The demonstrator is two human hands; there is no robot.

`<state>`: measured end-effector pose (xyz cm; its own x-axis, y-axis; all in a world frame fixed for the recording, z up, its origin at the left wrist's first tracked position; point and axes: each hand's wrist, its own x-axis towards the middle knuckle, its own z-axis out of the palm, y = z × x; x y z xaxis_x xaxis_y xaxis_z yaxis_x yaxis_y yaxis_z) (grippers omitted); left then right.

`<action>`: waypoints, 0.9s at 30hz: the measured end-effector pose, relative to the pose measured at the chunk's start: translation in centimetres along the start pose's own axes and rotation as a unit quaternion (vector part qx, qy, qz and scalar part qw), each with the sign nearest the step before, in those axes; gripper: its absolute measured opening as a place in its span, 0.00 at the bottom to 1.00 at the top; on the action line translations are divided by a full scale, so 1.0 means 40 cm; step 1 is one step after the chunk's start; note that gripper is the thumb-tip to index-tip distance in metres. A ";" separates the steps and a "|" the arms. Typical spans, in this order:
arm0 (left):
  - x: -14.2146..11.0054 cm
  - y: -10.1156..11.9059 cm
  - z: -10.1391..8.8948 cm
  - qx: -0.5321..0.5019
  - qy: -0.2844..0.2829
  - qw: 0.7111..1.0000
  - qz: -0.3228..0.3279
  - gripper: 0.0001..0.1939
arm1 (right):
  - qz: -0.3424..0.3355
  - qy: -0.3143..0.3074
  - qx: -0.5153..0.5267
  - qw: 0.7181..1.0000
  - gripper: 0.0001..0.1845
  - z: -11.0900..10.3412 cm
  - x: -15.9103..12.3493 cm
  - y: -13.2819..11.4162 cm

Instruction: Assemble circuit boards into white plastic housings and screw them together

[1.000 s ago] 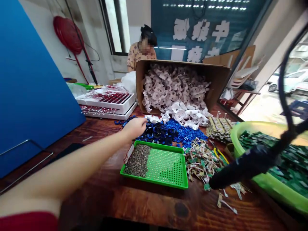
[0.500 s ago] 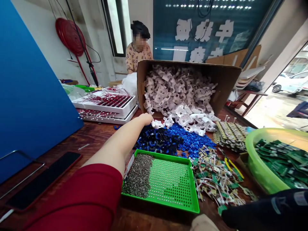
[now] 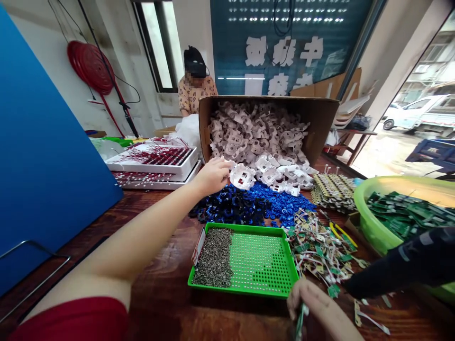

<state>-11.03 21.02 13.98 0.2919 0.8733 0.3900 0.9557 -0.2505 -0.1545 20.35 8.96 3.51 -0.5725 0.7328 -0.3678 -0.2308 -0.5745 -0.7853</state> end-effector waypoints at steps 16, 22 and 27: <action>-0.280 0.322 -0.026 -0.015 0.194 0.980 -0.035 0.05 | -0.340 0.084 -0.015 0.937 0.24 0.134 0.188 -0.167; -0.296 0.330 0.024 -0.032 0.265 0.962 -0.052 0.04 | -0.280 0.091 0.059 0.954 0.27 0.123 0.217 -0.120; -0.291 0.339 0.045 -0.032 0.266 0.962 -0.051 0.05 | -0.187 0.119 0.172 0.960 0.31 0.141 0.219 -0.097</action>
<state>-1.53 8.23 5.71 0.1584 0.5610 0.8125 0.9756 -0.2159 -0.0411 11.81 15.55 6.15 -0.2123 0.9503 -0.2276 -0.6554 -0.3112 -0.6882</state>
